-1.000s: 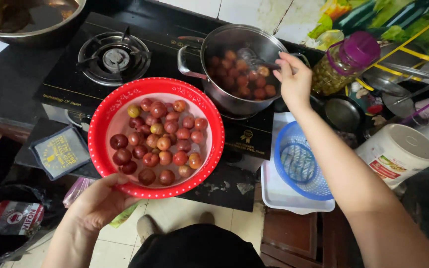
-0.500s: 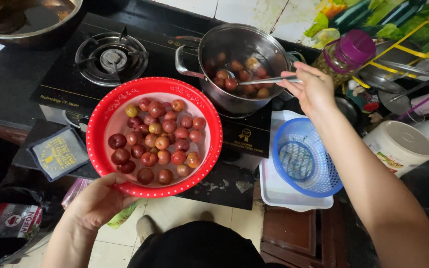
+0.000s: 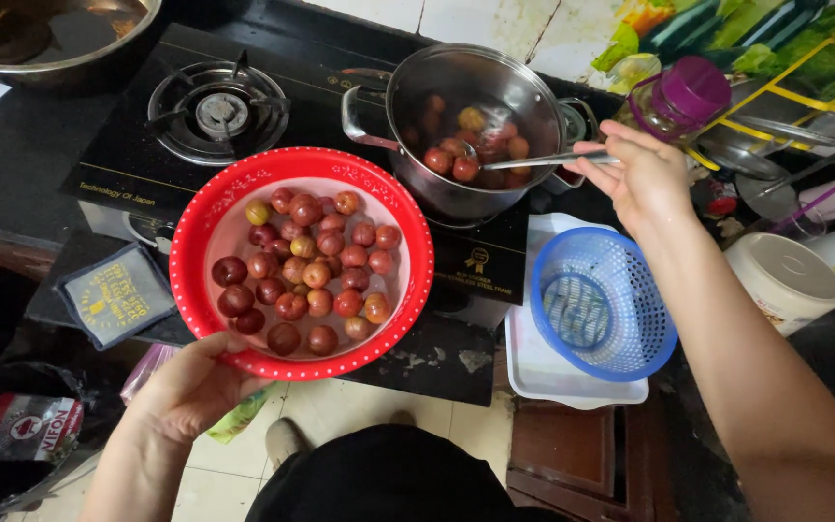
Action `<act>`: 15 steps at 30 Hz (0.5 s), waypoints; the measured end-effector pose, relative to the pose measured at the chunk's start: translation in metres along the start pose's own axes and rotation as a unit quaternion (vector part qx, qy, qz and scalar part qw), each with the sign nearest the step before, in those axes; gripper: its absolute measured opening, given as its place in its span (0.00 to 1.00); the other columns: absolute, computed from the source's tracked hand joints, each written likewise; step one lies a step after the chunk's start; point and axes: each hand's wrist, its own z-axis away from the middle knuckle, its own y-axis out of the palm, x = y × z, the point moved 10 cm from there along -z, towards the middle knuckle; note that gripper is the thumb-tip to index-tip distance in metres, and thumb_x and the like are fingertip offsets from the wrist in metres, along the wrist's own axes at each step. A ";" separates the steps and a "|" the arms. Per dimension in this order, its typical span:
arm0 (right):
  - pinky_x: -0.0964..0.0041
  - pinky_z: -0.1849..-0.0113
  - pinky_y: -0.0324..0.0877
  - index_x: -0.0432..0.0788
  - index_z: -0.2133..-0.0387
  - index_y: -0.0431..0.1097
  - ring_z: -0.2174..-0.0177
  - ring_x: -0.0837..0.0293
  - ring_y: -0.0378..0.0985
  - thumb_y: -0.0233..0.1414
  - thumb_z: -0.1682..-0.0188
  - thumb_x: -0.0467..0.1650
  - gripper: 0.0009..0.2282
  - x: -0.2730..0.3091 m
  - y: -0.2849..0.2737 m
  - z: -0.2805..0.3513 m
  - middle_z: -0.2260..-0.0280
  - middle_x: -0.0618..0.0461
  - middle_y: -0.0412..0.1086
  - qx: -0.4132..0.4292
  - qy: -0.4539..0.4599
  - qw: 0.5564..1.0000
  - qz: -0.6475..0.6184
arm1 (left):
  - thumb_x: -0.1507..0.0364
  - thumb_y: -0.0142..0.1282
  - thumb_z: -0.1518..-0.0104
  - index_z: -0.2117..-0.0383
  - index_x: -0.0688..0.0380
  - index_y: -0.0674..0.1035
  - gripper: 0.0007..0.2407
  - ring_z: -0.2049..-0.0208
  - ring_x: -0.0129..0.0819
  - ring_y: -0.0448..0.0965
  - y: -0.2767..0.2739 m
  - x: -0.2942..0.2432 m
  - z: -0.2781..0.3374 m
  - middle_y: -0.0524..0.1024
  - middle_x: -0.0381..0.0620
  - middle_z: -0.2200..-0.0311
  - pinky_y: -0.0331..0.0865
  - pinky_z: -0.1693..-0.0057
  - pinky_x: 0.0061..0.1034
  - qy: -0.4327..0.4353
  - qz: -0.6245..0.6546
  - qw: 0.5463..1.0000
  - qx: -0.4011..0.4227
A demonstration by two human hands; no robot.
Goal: Transferring plums from a strainer into boiling water and then into an ice bath using a slotted spoon.
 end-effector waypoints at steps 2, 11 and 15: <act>0.54 0.55 0.82 0.28 0.46 0.64 0.58 0.38 0.83 0.47 0.44 0.21 0.13 0.003 -0.001 0.003 0.56 0.30 0.74 -0.016 0.009 1.000 0.003 | 0.76 0.45 0.40 0.61 0.68 0.76 0.08 0.57 0.44 0.82 0.002 0.001 0.003 0.79 0.56 0.59 0.79 0.51 0.40 -0.007 -0.009 1.000 -0.010; 0.50 0.54 0.80 0.25 0.47 0.64 0.56 0.38 0.83 0.47 0.44 0.20 0.13 0.026 0.000 0.014 0.54 0.34 0.72 -0.015 -0.031 0.999 -0.033 | 0.78 0.45 0.41 0.61 0.67 0.75 0.07 0.56 0.43 0.81 0.001 0.002 0.001 0.78 0.53 0.61 0.78 0.47 0.43 -0.004 0.020 1.000 -0.010; 0.51 0.53 0.80 0.25 0.45 0.64 0.55 0.37 0.82 0.46 0.42 0.20 0.13 0.047 0.042 0.050 0.54 0.30 0.72 0.025 -0.047 0.998 -0.020 | 0.78 0.46 0.41 0.59 0.70 0.73 0.08 0.55 0.45 0.80 0.000 0.007 -0.004 0.77 0.55 0.59 0.77 0.44 0.46 -0.009 0.044 0.999 0.012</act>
